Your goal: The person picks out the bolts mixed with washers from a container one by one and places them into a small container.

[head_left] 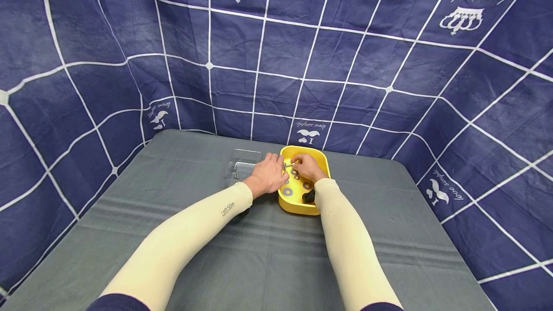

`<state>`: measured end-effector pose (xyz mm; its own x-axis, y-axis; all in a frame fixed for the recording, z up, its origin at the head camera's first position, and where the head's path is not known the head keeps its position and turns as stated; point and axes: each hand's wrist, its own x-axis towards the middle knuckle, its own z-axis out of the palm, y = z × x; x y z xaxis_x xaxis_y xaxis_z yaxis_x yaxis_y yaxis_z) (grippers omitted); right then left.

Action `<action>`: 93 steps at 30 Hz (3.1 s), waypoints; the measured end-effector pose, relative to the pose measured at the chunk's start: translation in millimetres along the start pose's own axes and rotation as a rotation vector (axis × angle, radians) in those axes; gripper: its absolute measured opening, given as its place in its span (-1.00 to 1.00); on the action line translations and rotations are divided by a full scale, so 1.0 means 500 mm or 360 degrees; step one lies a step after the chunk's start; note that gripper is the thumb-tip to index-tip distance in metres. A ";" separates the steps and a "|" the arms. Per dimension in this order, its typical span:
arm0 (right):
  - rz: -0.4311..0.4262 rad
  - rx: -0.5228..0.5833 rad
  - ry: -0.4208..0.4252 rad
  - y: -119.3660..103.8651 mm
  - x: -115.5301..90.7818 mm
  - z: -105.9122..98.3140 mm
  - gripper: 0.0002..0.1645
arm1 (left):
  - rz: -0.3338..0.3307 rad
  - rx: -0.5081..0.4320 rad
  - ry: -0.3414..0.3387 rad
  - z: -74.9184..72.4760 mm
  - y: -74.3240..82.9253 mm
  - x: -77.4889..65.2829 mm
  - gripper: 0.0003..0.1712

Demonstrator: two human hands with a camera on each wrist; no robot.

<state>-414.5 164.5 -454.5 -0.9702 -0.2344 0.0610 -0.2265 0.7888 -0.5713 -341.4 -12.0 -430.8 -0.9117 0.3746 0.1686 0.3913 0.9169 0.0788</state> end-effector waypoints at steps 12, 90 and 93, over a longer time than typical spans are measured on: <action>0.0069 0.0041 0.0012 -0.002 -0.004 -0.002 -0.85 | -0.0009 0.0023 0.0003 0.004 0.000 0.002 -0.27; -0.0198 -0.0116 -0.0007 -0.089 -0.021 -0.100 -0.79 | -0.0153 0.0030 -0.0133 -0.041 -0.075 -0.024 -0.17; -0.0229 -0.0122 -0.0008 -0.101 -0.017 -0.105 -0.78 | -0.0173 0.0041 -0.0136 -0.046 -0.085 -0.030 -0.15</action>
<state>-399.2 156.4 -383.5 -0.9268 -0.3510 0.1336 -0.3695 0.7877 -0.4929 -341.4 -59.5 -414.2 -0.9564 0.2821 0.0761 0.2871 0.9556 0.0667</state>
